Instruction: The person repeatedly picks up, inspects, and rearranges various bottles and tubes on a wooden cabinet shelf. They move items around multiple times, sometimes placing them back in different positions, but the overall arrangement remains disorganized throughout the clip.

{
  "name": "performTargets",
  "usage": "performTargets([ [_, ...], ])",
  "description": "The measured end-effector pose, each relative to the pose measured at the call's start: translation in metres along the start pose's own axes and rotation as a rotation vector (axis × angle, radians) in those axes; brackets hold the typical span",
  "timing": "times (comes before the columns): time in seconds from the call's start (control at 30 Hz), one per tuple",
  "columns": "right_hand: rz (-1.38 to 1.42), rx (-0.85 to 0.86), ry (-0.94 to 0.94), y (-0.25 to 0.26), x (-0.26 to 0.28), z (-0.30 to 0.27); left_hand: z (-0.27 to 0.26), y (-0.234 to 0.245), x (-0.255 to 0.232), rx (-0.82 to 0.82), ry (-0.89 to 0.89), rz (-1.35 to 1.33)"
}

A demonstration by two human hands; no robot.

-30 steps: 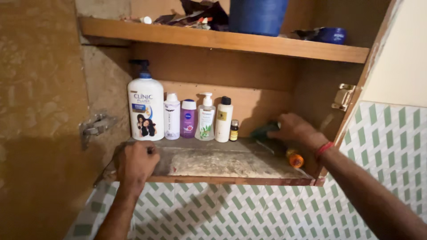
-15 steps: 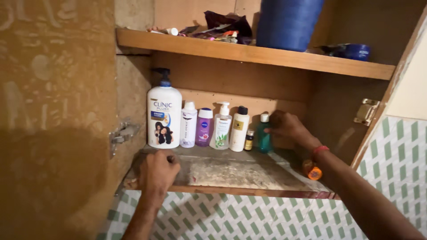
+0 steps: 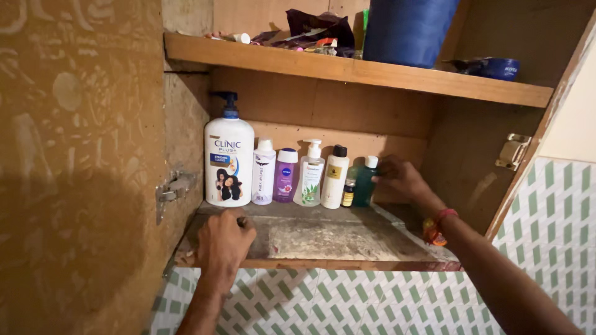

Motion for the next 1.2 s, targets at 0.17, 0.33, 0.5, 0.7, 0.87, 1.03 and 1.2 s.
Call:
performTargets([
  [0.17, 0.096, 0.06, 0.019, -0.007, 0.013, -0.002, 0.0, -0.002, 0.004, 0.032, 0.041, -0.005],
  [0.33, -0.073, 0.156, -0.074, 0.005, 0.026, -0.008, -0.001, -0.004, 0.006, 0.001, 0.036, -0.007],
  [0.5, -0.635, 0.471, -0.147, 0.041, 0.073, -0.035, 0.003, -0.012, 0.009, 0.036, 0.06, 0.03],
  [0.7, -0.725, 0.784, -0.405, 0.042, 0.113, -0.083, 0.005, -0.018, 0.01, 0.027, 0.055, 0.047],
  [0.87, -0.727, 0.77, -0.418, 0.044, 0.089, -0.087, 0.004, -0.018, 0.009, 0.054, 0.083, 0.129],
  [1.03, -0.69, 0.509, -0.161, 0.04, 0.051, -0.059, 0.004, -0.016, 0.01, 0.037, 0.08, 0.086],
  [1.2, -0.512, 0.331, -0.071, 0.021, 0.042, -0.05, 0.003, -0.013, 0.008, 0.033, 0.081, 0.106],
])
Point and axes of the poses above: each hand's wrist, its own z-axis towards the middle knuckle, its own y-axis out of the back of the hand, x = y × z, the point moved 9 cm from there along z, towards the middle knuckle, and after that the axes turned 15 degrees about y, right-handed, at the moved point
